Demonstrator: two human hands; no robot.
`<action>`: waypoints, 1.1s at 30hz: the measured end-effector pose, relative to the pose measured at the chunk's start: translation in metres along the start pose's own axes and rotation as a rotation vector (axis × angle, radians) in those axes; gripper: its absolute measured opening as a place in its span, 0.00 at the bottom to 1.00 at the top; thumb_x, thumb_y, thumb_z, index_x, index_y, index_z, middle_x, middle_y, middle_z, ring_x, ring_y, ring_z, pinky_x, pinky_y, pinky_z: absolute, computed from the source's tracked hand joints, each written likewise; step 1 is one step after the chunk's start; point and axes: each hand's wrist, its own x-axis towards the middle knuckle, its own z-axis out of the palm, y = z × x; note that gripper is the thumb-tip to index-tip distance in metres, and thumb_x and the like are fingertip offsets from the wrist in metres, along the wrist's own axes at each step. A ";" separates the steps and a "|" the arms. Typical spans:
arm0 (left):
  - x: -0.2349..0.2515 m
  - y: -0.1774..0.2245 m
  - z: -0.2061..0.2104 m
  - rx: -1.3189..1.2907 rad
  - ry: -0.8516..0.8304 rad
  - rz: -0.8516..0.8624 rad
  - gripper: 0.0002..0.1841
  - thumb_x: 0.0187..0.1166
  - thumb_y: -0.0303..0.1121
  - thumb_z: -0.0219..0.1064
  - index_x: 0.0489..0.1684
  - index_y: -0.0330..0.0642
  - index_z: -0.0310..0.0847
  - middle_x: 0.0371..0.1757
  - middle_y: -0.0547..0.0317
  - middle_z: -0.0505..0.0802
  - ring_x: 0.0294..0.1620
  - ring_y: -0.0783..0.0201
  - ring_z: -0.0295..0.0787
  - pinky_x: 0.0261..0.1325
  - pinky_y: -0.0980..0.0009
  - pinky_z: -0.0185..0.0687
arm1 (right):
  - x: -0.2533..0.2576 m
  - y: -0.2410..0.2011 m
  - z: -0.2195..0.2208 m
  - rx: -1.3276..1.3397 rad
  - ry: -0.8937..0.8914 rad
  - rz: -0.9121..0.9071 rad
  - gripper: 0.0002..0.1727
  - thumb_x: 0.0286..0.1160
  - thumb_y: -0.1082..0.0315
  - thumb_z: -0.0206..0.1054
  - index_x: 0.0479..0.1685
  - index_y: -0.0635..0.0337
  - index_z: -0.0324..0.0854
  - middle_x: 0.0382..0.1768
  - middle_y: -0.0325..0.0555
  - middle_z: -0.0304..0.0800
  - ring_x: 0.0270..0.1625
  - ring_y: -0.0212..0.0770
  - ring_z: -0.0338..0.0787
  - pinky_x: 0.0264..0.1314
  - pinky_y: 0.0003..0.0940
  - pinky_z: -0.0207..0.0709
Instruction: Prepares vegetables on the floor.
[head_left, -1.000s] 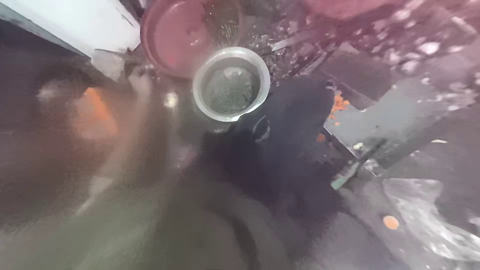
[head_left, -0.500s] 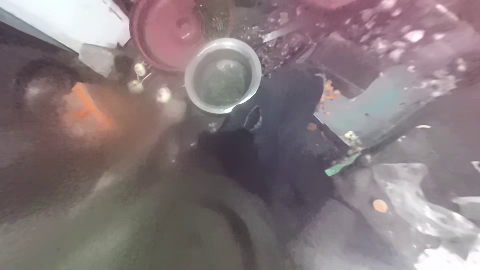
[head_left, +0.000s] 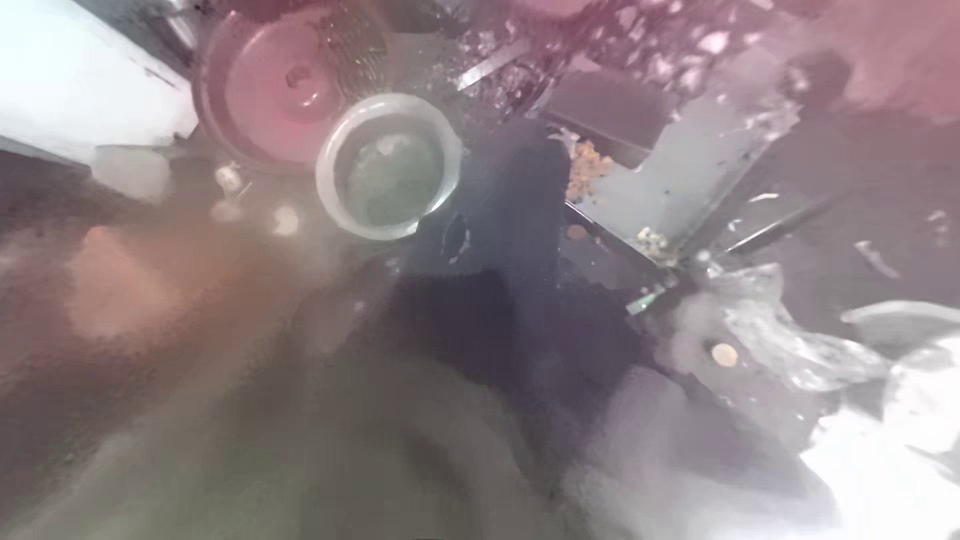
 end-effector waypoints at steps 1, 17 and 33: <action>-0.003 0.009 -0.001 0.036 -0.049 -0.038 0.20 0.92 0.47 0.57 0.65 0.45 0.88 0.58 0.52 0.94 0.63 0.54 0.89 0.77 0.52 0.74 | -0.001 0.000 0.003 0.006 -0.026 -0.011 0.17 0.96 0.53 0.49 0.44 0.53 0.74 0.21 0.33 0.73 0.18 0.29 0.75 0.24 0.27 0.79; 0.064 0.167 -0.051 -0.254 0.370 0.375 0.19 0.92 0.43 0.55 0.48 0.42 0.92 0.38 0.58 0.94 0.40 0.70 0.90 0.50 0.69 0.85 | -0.125 -0.051 0.084 -0.156 -0.555 -0.469 0.06 0.74 0.68 0.74 0.45 0.55 0.93 0.33 0.32 0.94 0.28 0.23 0.86 0.30 0.21 0.82; 0.108 0.189 -0.024 -0.308 0.462 0.549 0.19 0.92 0.39 0.55 0.45 0.37 0.91 0.34 0.54 0.94 0.32 0.69 0.89 0.41 0.70 0.87 | -0.113 -0.049 0.063 -0.475 -0.515 -0.796 0.09 0.71 0.64 0.72 0.40 0.58 0.93 0.33 0.40 0.94 0.32 0.29 0.89 0.39 0.30 0.86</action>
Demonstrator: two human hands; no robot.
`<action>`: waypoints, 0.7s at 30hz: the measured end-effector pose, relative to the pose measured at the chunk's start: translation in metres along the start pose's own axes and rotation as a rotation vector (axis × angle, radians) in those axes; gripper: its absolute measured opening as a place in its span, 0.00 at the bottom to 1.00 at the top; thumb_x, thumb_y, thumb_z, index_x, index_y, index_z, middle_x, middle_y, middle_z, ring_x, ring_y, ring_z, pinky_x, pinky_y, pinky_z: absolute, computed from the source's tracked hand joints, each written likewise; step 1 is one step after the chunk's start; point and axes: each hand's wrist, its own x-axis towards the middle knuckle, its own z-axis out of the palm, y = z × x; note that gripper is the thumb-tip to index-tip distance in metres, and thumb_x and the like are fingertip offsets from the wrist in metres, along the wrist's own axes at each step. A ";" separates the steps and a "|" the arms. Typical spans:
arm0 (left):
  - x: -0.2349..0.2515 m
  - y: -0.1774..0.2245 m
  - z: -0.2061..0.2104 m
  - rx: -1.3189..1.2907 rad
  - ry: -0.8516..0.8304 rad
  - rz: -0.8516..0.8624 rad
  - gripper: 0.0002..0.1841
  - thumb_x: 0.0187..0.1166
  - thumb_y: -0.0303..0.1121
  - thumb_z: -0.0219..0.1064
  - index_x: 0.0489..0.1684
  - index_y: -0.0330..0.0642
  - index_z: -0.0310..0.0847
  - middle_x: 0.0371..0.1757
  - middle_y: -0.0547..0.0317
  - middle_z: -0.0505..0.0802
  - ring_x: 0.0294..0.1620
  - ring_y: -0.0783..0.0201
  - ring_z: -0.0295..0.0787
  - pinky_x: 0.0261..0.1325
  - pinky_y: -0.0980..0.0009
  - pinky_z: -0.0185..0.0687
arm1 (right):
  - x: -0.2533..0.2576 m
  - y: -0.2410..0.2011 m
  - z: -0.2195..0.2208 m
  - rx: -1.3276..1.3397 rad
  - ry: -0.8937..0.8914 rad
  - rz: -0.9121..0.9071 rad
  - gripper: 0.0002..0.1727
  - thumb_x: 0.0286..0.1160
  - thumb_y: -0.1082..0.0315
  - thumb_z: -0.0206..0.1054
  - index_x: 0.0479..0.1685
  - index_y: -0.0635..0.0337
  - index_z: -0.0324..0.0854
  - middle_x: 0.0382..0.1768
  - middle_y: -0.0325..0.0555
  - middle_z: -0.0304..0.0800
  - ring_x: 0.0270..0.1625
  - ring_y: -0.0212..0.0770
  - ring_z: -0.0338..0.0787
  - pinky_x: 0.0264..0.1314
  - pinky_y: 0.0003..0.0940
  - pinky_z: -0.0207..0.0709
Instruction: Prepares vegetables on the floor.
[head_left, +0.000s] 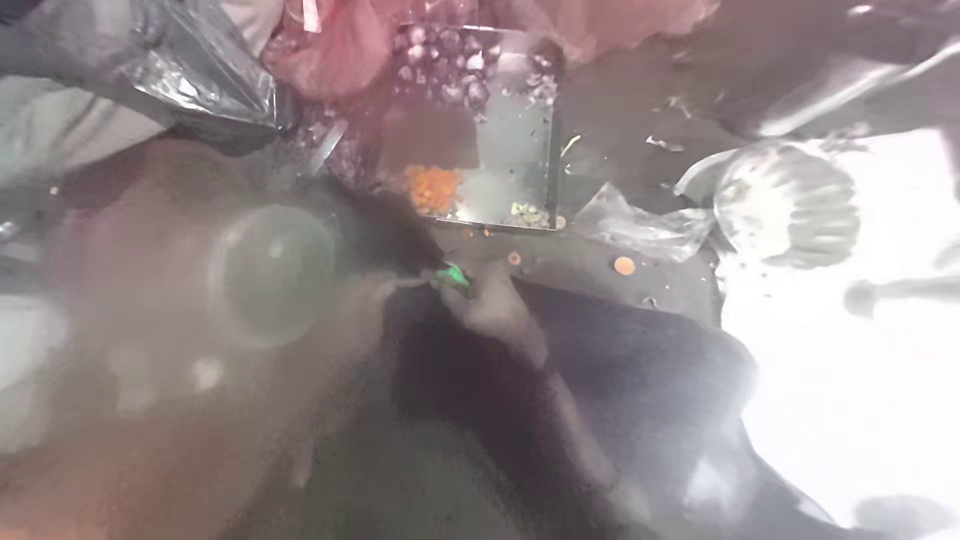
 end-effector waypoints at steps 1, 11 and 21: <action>0.000 -0.001 0.002 0.011 0.003 0.015 0.19 0.92 0.40 0.55 0.46 0.37 0.90 0.35 0.54 0.94 0.32 0.69 0.89 0.42 0.69 0.88 | 0.000 0.002 0.000 -0.029 -0.005 -0.027 0.09 0.71 0.64 0.72 0.40 0.58 0.93 0.33 0.41 0.94 0.33 0.30 0.90 0.39 0.32 0.87; 0.003 0.021 0.019 -0.050 -0.032 -0.087 0.15 0.91 0.36 0.57 0.54 0.38 0.89 0.35 0.59 0.93 0.31 0.69 0.90 0.37 0.70 0.90 | -0.008 0.005 -0.006 -0.053 0.111 0.125 0.11 0.66 0.62 0.72 0.42 0.57 0.92 0.27 0.39 0.91 0.27 0.30 0.87 0.30 0.36 0.84; 0.022 0.051 0.054 -0.954 -0.119 -0.523 0.12 0.87 0.24 0.61 0.57 0.27 0.87 0.40 0.52 0.98 0.37 0.62 0.98 0.47 0.66 0.97 | 0.001 0.023 0.023 0.815 0.756 0.189 0.06 0.81 0.67 0.66 0.40 0.58 0.85 0.21 0.37 0.86 0.16 0.30 0.81 0.18 0.28 0.82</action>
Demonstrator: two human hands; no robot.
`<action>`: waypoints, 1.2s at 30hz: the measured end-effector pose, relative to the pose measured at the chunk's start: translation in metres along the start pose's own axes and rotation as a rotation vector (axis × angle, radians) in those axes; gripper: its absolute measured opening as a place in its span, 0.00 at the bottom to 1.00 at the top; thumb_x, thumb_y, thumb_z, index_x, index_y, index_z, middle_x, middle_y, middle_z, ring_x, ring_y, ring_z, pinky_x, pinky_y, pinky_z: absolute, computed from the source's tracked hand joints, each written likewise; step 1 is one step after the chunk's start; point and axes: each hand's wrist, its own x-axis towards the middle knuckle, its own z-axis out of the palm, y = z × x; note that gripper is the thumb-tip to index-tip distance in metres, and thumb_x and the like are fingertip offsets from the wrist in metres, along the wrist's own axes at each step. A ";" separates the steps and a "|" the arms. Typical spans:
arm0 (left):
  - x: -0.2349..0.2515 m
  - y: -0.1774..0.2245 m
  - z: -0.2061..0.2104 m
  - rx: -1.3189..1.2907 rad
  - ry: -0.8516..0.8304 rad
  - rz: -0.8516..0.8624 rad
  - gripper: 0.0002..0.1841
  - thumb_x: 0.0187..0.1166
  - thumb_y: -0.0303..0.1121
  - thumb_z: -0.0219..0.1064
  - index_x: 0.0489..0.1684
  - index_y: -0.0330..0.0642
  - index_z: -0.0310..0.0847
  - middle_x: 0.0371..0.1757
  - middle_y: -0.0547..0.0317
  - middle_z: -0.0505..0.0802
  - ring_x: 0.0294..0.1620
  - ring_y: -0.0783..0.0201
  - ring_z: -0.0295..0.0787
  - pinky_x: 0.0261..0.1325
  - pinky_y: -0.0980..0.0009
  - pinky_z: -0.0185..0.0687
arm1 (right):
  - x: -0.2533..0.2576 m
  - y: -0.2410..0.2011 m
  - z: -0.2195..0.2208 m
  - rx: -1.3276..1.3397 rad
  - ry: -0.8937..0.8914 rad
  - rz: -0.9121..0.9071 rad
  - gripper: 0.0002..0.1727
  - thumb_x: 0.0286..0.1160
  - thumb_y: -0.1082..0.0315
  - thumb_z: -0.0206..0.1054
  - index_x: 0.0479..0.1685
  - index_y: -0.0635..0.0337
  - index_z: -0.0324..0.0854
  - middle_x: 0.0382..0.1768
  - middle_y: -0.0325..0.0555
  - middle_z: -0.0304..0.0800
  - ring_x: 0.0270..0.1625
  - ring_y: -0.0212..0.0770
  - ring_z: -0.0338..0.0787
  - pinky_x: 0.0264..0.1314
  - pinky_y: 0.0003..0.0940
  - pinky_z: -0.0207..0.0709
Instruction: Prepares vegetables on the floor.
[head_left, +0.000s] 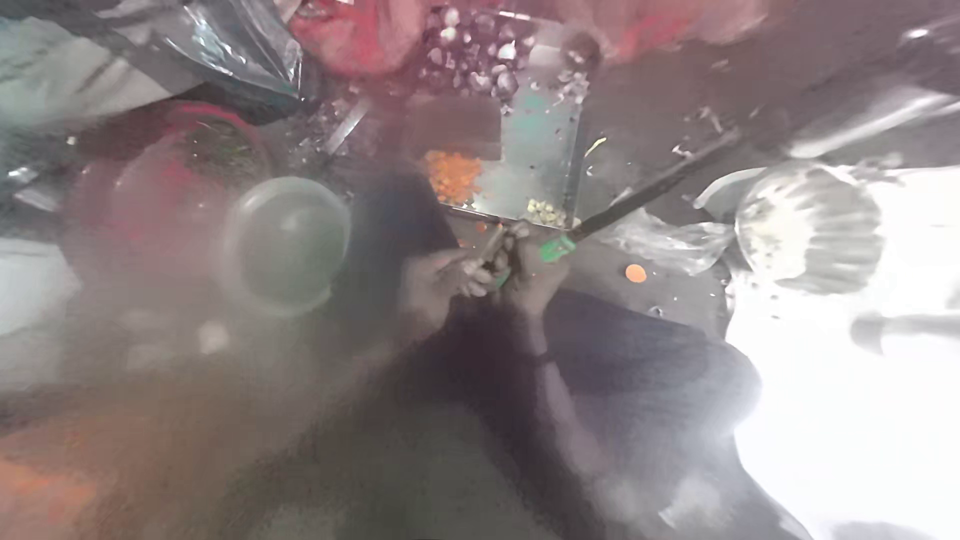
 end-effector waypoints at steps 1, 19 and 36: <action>-0.001 0.002 0.003 -0.054 0.058 -0.060 0.12 0.88 0.24 0.60 0.58 0.27 0.86 0.40 0.51 0.99 0.37 0.62 0.98 0.47 0.66 0.97 | 0.007 -0.005 -0.005 0.063 0.052 0.041 0.09 0.87 0.66 0.59 0.40 0.55 0.83 0.22 0.34 0.85 0.16 0.28 0.81 0.18 0.25 0.82; 0.007 0.015 -0.025 0.191 0.091 -0.182 0.10 0.87 0.28 0.64 0.51 0.36 0.92 0.23 0.61 0.90 0.18 0.73 0.79 0.23 0.79 0.77 | 0.061 -0.050 -0.092 -1.243 -0.090 0.232 0.20 0.70 0.53 0.81 0.50 0.58 0.87 0.35 0.55 0.90 0.35 0.55 0.90 0.40 0.62 0.82; 0.009 -0.004 -0.029 0.118 0.085 -0.109 0.13 0.89 0.29 0.60 0.56 0.37 0.92 0.27 0.63 0.92 0.21 0.74 0.82 0.26 0.79 0.81 | -0.010 0.004 -0.001 -0.430 -0.304 0.032 0.07 0.72 0.67 0.76 0.36 0.62 0.90 0.24 0.37 0.92 0.21 0.28 0.86 0.26 0.27 0.85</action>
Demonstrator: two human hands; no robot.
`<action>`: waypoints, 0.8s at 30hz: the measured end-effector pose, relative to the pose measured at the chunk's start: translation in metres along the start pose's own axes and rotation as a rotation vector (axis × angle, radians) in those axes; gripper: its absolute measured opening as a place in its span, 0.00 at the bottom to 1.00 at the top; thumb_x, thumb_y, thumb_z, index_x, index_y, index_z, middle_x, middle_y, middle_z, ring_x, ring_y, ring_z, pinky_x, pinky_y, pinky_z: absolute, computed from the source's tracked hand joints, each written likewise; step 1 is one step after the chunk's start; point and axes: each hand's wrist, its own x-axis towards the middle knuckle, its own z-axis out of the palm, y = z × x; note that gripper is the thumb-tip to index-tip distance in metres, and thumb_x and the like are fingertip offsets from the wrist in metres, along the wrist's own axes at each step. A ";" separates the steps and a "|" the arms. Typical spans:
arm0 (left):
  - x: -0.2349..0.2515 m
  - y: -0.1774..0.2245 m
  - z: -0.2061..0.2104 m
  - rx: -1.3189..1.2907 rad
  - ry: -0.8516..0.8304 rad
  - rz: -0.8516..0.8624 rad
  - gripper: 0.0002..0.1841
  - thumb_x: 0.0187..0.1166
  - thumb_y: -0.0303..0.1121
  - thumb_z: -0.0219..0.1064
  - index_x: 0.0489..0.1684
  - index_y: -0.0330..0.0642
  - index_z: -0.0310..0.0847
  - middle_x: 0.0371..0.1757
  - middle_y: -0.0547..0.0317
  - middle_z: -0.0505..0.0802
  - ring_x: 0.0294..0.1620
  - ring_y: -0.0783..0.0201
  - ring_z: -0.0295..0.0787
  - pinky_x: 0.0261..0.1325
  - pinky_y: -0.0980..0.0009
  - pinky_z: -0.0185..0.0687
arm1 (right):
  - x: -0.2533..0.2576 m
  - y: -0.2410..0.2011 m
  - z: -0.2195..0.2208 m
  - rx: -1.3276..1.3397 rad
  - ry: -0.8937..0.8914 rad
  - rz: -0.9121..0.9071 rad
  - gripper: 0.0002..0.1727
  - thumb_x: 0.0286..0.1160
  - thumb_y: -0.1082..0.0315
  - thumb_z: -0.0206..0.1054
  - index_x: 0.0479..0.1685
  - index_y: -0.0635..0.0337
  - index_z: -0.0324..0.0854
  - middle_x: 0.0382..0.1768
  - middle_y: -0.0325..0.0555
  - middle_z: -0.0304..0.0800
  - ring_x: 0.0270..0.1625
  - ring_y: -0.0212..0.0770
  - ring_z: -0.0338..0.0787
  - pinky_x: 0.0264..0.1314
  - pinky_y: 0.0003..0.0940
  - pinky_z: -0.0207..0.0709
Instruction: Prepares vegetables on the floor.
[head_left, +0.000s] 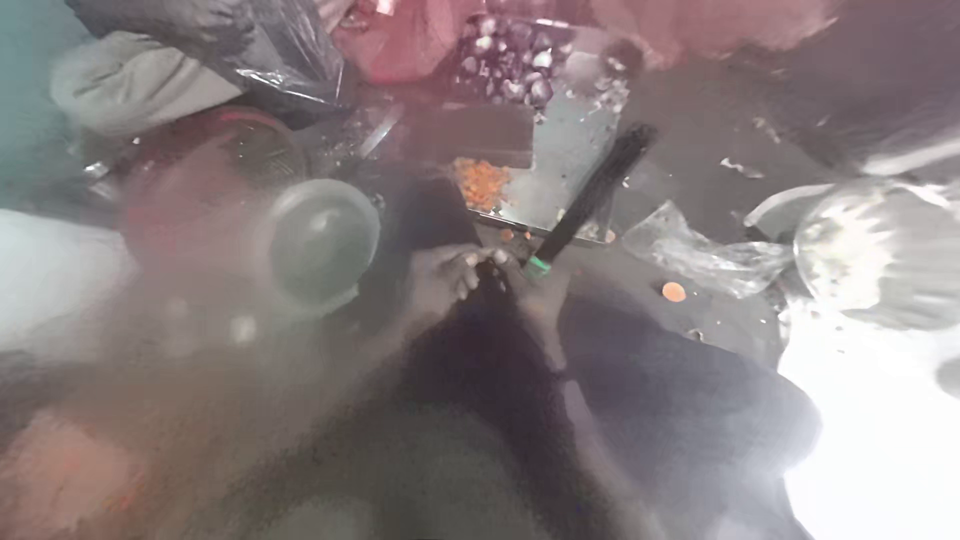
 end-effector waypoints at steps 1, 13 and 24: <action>-0.001 -0.003 0.009 -0.209 0.040 -0.038 0.13 0.89 0.28 0.59 0.56 0.34 0.90 0.27 0.60 0.91 0.21 0.74 0.82 0.25 0.79 0.80 | -0.003 0.004 0.010 0.146 0.066 0.030 0.06 0.72 0.69 0.75 0.35 0.64 0.90 0.22 0.40 0.91 0.19 0.30 0.85 0.23 0.27 0.83; -0.009 0.009 0.024 0.029 -0.006 0.025 0.10 0.84 0.26 0.66 0.53 0.34 0.92 0.28 0.62 0.94 0.21 0.77 0.85 0.27 0.80 0.84 | 0.009 -0.017 -0.024 0.086 -0.042 0.097 0.09 0.78 0.65 0.73 0.46 0.61 0.92 0.28 0.41 0.93 0.20 0.30 0.83 0.23 0.26 0.80; -0.015 0.003 0.005 0.693 -0.016 0.453 0.11 0.85 0.31 0.63 0.49 0.41 0.94 0.37 0.58 0.97 0.35 0.67 0.94 0.45 0.65 0.92 | 0.009 -0.036 -0.031 -0.456 -0.336 0.169 0.08 0.74 0.61 0.72 0.34 0.54 0.90 0.22 0.29 0.88 0.24 0.21 0.84 0.30 0.24 0.82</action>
